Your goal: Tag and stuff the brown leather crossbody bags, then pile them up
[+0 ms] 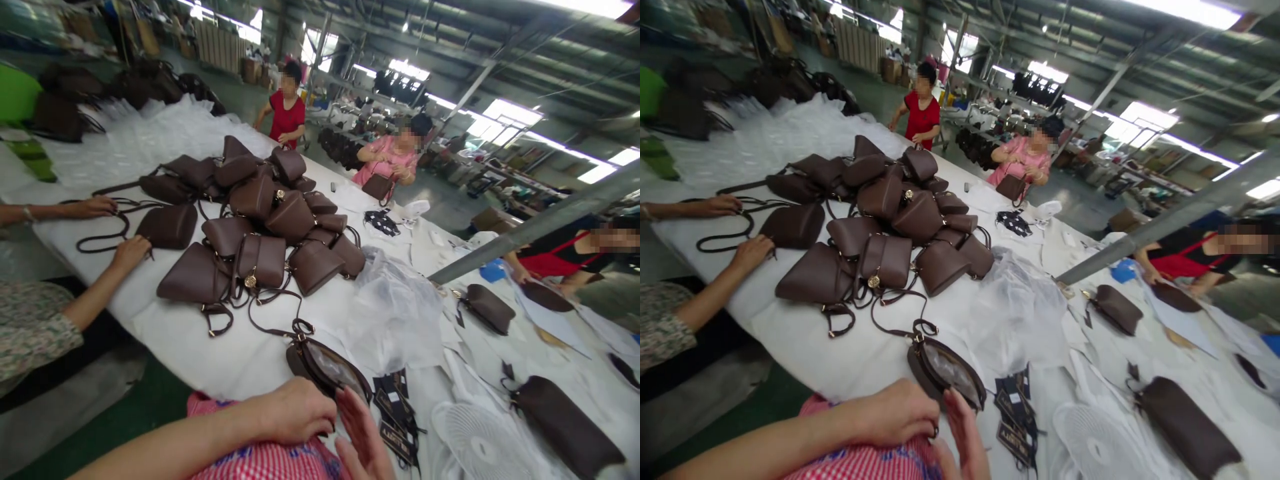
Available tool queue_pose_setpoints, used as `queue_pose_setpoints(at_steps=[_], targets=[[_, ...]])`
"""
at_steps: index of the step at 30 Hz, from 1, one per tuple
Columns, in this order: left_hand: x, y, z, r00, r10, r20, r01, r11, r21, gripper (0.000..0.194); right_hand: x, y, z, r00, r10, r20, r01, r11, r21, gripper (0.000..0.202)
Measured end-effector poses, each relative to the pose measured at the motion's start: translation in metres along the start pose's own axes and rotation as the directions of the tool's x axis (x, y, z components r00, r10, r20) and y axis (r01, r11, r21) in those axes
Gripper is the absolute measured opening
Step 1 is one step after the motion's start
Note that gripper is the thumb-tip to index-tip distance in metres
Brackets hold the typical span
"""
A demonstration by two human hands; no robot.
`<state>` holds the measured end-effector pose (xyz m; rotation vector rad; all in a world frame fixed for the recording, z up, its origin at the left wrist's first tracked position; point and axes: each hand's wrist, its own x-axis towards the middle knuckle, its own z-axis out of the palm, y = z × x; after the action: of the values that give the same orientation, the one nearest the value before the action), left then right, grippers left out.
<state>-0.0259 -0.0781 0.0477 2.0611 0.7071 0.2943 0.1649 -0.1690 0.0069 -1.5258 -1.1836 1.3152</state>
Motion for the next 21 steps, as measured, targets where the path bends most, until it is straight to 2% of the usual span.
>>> queue_pose_setpoints(at_steps=[2, 4, 6, 8, 10, 11, 13, 15, 17, 19, 21], targets=[[-0.003, -0.002, -0.008, 0.998, -0.04, -0.041, 0.036, 0.995, -0.088, 0.015, 0.016, -0.014, 0.023, 0.989, -0.001, 0.148, -0.004, 0.999, 0.036, 0.064], [-0.007, -0.012, -0.015, 0.993, -0.083, -0.087, 0.058, 0.965, -0.255, 0.018, 0.029, -0.022, 0.04, 0.978, 0.012, 0.21, 0.0, 0.998, -0.057, 0.058], [-0.01, -0.031, -0.016, 0.982, -0.158, -0.099, 0.093, 0.874, -0.478, 0.013, 0.041, -0.029, 0.048, 0.976, 0.0, 0.218, 0.046, 0.977, -0.206, 0.044], [-0.009, -0.058, -0.012, 0.959, -0.27, -0.089, 0.139, 0.718, -0.682, 0.011, 0.054, -0.036, 0.047, 0.96, -0.04, 0.276, 0.145, 0.918, -0.37, 0.038], [-0.005, -0.088, -0.004, 0.894, -0.433, -0.114, 0.19, 0.597, -0.779, 0.015, 0.068, -0.046, 0.04, 0.929, -0.092, 0.357, 0.281, 0.802, -0.526, 0.037], [-0.001, -0.103, 0.0, 0.844, -0.519, -0.139, 0.22, 0.57, -0.792, 0.016, 0.077, -0.052, 0.035, 0.91, -0.112, 0.399, 0.35, 0.723, -0.596, 0.036], [0.008, -0.128, 0.009, 0.79, -0.594, -0.155, 0.244, 0.535, -0.809, 0.016, 0.095, -0.066, 0.025, 0.89, -0.143, 0.432, 0.437, 0.536, -0.722, 0.034], [0.016, -0.144, 0.015, 0.785, -0.604, -0.14, 0.236, 0.499, -0.834, 0.014, 0.113, -0.079, 0.017, 0.889, -0.171, 0.424, 0.458, 0.337, -0.823, 0.033], [0.025, -0.153, 0.021, 0.793, -0.596, -0.124, 0.207, 0.456, -0.865, 0.023, 0.13, -0.088, 0.014, 0.888, -0.162, 0.43, 0.455, 0.189, -0.87, 0.032], [0.031, -0.156, 0.026, 0.797, -0.591, -0.124, 0.168, 0.414, -0.895, 0.03, 0.146, -0.091, 0.015, 0.881, -0.093, 0.464, 0.473, 0.125, -0.872, 0.031], [0.036, -0.157, 0.03, 0.793, -0.594, -0.133, 0.12, 0.367, -0.922, 0.03, 0.159, -0.086, 0.019, 0.86, 0.008, 0.51, 0.505, 0.131, -0.853, 0.028]])
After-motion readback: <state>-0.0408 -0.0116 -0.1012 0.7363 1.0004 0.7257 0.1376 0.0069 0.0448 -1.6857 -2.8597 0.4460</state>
